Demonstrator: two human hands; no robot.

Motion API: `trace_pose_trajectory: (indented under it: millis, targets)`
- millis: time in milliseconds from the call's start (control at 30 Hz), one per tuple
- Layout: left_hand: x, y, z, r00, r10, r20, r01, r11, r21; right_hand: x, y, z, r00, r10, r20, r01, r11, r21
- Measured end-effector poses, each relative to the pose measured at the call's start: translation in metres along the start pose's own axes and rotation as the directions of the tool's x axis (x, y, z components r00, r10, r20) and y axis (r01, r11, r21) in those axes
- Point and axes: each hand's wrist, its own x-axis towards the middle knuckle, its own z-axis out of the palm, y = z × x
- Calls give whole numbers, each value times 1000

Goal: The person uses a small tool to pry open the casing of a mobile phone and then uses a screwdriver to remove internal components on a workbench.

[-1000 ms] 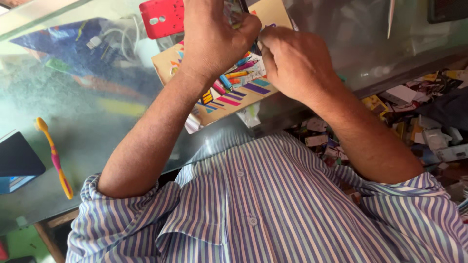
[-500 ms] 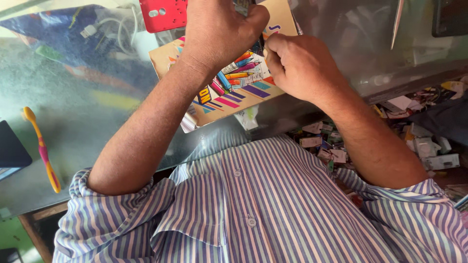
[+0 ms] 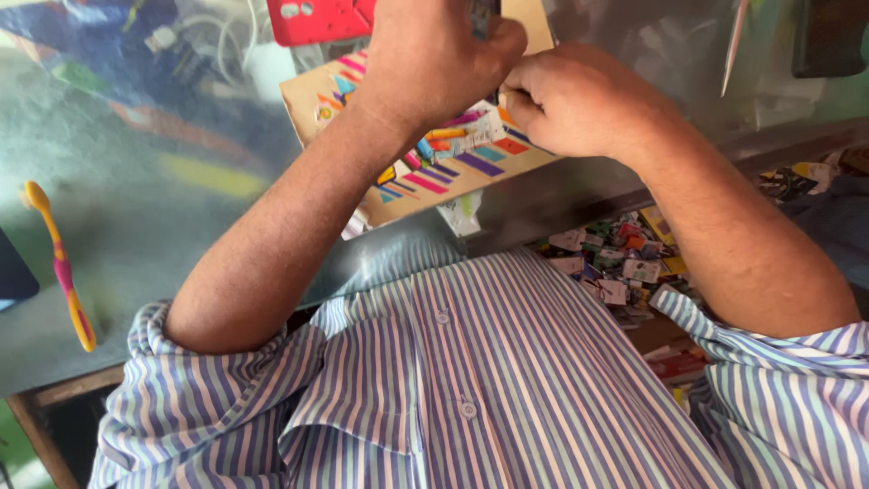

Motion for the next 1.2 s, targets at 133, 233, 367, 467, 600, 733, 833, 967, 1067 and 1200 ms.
trace_pose_trajectory:
  millis: [133, 233, 367, 467, 600, 733, 833, 967, 1067, 1200]
  targets:
    - [4, 1, -4, 999, 37, -40, -37, 999, 16, -14, -11, 12, 970, -82, -230, 87, 996, 12]
    - [1, -2, -7, 1000, -16, 5, 16, 1000, -21, -22, -18, 26, 964, -12, -266, 14, 1000, 7]
    - [-1, -3, -4, 1000, 7, 10, -6, 999, -45, -24, -20, 31, 958, -24, -285, 14, 999, -38]
    - [3, -4, -2, 999, 35, 11, -36, 998, 43, -14, -12, 22, 974, -40, -222, 54, 997, 57]
    - [0, -12, -6, 999, -29, 19, 30, 999, -19, -2, -4, 14, 995, 94, -32, -80, 951, 300]
    - [-2, -19, -2, 997, -55, 51, 56, 998, -27, -2, -9, 12, 991, 8, -131, 11, 989, 148]
    - [-5, -18, -10, 997, 30, -72, -36, 996, -80, -16, -26, 16, 971, 38, -234, -32, 999, 28]
    - [-10, -22, -10, 985, -160, 57, 168, 969, -183, -17, -37, 22, 950, -25, -311, 17, 1000, -26]
    - [-14, -24, -13, 996, -91, 20, 93, 966, -242, -15, -37, 18, 955, -11, -295, 4, 1000, -25]
    - [-18, -28, -17, 993, -115, 40, 121, 964, -238, -10, -39, 12, 971, 22, -236, -24, 1000, -6]
